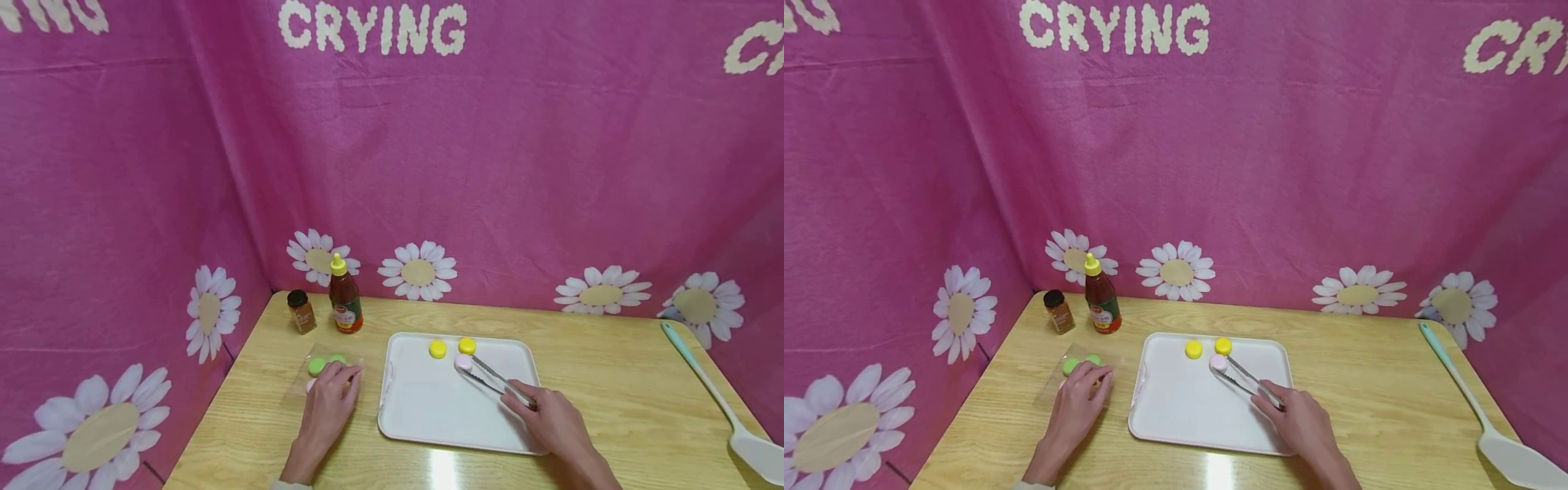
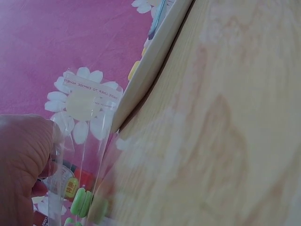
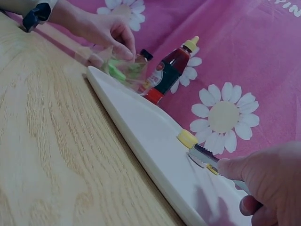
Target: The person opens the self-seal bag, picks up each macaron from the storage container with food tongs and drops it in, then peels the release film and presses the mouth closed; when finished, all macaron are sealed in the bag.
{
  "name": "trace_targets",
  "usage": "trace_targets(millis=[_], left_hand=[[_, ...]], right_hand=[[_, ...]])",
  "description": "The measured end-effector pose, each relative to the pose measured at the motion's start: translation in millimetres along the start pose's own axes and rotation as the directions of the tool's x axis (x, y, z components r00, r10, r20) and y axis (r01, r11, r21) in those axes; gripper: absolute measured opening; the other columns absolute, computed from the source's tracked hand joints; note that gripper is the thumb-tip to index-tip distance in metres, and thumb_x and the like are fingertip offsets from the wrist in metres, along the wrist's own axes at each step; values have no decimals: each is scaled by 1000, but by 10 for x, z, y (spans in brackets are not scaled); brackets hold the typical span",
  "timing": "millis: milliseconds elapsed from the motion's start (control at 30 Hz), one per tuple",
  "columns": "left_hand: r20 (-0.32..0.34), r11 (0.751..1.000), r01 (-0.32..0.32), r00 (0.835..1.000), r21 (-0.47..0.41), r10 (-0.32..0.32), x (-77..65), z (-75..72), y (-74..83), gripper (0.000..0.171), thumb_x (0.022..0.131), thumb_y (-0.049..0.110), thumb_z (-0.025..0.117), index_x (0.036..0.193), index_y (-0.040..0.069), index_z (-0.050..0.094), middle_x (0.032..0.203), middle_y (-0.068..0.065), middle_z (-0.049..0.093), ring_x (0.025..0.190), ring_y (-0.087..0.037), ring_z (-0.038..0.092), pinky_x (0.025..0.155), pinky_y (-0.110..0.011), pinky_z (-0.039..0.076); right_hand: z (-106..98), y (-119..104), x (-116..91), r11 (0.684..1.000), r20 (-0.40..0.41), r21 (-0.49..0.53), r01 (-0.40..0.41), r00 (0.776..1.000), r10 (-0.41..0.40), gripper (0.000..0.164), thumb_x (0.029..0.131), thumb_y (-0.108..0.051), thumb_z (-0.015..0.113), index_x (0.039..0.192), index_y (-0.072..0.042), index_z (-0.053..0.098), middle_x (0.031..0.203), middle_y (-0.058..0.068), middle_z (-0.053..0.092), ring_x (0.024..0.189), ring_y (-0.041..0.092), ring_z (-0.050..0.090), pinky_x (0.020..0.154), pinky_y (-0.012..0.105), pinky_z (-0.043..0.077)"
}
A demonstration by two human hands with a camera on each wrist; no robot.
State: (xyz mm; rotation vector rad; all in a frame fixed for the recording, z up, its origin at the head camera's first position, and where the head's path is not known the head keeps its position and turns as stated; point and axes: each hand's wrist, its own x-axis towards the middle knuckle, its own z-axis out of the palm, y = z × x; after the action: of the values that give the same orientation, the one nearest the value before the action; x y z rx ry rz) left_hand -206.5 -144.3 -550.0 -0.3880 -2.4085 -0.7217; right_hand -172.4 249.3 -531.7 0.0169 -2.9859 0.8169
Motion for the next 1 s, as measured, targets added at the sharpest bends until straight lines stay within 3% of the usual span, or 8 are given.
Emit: trace_targets(millis=[333,733,1000], left_hand=[[9,1000,5,1000,0,-5,-14,1,10,7,92,10,81,99,11,82,88,4,66,85,-11,62,68,-28,56],[19,1000,25,999,-2,-25,-4,-2,16,8,92,13,82,100,10,82,89,4,66,85,-10,62,68,-27,56],[13,1000,7,1000,-8,-7,-9,-10,6,8,93,11,81,100,10,82,90,4,66,86,-11,63,69,-28,56]], right_hand=[[42,23,11,1000,-15,8,25,1000,-25,49,96,-48,73,134,-16,73,54,-7,40,59,15,42,53,33,35],[40,10,-26,1000,-25,19,22,999,-21,46,96,-46,73,133,-18,73,54,-6,40,62,15,44,54,33,36],[51,-27,-49,997,-88,46,57,995,-53,41,94,-42,77,128,-19,77,55,-10,35,61,13,43,54,31,35]])
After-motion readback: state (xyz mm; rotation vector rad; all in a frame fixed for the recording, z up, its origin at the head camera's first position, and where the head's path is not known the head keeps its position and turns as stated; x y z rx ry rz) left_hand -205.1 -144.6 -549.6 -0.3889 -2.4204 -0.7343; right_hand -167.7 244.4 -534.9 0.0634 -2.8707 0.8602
